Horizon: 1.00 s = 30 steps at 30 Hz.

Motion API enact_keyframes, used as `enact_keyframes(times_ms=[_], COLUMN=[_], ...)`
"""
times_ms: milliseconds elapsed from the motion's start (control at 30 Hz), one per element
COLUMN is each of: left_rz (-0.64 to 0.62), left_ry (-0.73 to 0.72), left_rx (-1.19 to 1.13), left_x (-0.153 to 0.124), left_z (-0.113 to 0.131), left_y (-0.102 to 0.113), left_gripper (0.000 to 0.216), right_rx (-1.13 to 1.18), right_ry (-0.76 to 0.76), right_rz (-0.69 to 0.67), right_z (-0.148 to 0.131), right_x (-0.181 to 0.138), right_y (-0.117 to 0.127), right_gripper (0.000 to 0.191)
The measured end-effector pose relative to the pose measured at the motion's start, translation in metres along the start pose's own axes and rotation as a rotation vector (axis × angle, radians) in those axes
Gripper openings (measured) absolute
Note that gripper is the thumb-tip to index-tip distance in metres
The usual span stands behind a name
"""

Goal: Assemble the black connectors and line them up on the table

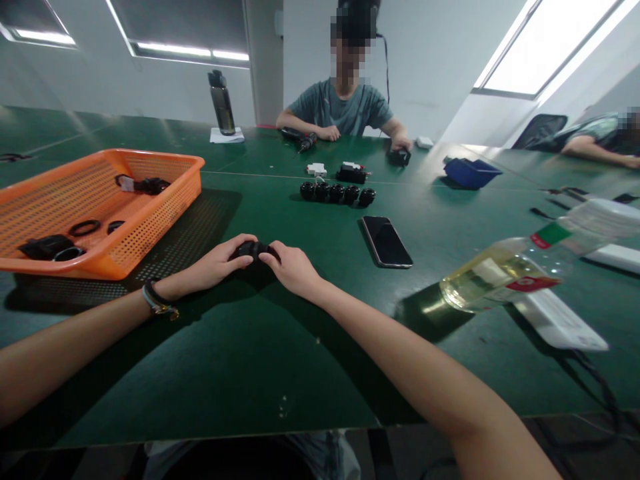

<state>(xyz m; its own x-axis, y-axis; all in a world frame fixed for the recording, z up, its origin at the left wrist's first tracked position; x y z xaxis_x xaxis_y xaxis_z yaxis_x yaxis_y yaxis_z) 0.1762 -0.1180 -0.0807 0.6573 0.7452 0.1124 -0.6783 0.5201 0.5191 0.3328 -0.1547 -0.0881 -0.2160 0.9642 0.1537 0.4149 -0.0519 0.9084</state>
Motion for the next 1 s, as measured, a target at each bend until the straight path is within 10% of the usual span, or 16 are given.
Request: enact_keyframes(times_ms=[1000], left_rz=[-0.005], left_ry=[-0.008], left_rx=[-0.004], left_x=[0.0001], left_z=[-0.0004], left_y=[0.0], left_gripper=[0.044], right_rx=[0.125], right_ry=[0.026], right_rz=[0.022], right_z=[0.0021], right_x=[-0.0036], right_y=[0.0], right_gripper=[0.024])
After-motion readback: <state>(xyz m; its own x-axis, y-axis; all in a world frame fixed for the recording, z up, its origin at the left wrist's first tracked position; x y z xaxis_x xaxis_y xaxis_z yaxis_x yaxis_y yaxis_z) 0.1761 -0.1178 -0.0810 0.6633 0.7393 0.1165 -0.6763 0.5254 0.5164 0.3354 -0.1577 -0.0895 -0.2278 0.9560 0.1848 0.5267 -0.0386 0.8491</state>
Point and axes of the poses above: each hand's wrist, its own x-axis towards the middle knuckle, its own y-axis out of the back of the hand, z = x × y, the point moved 2 cm from there along x, towards the middle knuckle, and after that the axes turned 15 degrees about -x, right-handed, at the moved point
